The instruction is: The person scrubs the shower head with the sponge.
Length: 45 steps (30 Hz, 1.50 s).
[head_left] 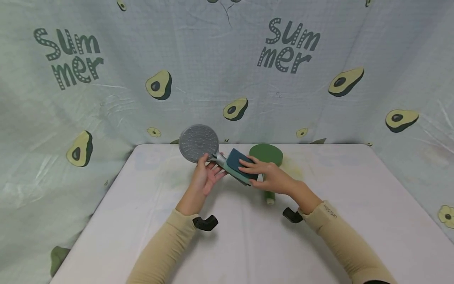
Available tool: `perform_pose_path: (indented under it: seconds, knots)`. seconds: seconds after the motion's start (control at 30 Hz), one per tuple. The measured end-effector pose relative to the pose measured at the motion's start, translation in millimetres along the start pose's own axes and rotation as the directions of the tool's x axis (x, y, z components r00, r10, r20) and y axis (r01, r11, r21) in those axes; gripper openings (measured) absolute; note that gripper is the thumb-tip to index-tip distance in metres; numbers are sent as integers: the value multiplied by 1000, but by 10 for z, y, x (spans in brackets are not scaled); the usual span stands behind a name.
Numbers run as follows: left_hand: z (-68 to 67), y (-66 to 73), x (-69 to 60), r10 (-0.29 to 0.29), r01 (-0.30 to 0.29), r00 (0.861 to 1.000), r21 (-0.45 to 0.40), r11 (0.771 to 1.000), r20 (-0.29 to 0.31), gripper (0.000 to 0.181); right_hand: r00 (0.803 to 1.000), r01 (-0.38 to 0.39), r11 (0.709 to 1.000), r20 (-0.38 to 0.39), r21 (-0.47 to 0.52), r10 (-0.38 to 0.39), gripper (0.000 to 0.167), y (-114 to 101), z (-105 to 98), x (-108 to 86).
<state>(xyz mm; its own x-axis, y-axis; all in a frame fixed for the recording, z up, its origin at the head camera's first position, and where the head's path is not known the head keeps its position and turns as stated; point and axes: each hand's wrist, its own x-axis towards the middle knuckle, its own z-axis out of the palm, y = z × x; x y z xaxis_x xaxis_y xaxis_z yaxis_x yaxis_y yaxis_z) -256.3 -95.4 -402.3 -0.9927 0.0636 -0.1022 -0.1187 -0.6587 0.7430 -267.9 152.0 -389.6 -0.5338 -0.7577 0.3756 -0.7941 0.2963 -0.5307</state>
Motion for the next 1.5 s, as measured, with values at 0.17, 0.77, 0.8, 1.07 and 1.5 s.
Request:
perform_pose_path:
  seconds: [0.17, 0.77, 0.8, 1.07, 1.5]
  knots:
    - [-17, 73, 13, 20, -22, 1000, -65, 998, -22, 49, 1000, -13, 1000, 23, 7, 13, 48, 14, -79, -117]
    - [47, -32, 12, 31, -37, 998, -97, 995, -62, 34, 942, 299, 773, 45, -560, -332, 54, -135, 62, 104]
    - [41, -10, 16, 35, -41, 997, -99, 994, -70, 38, 935, 316, 749, 59, -582, -349, 55, -123, 65, 88]
    - [16, 66, 35, 51, -66, 994, -154, 986, -96, 43, 962, 254, 886, 7, -389, -273, 50, 20, 0, -121]
    - [60, -106, -2, -16, 16, 999, -13, 1000, 49, 49, 990, -59, 987, -118, 146, 77, 42, 69, -68, 27]
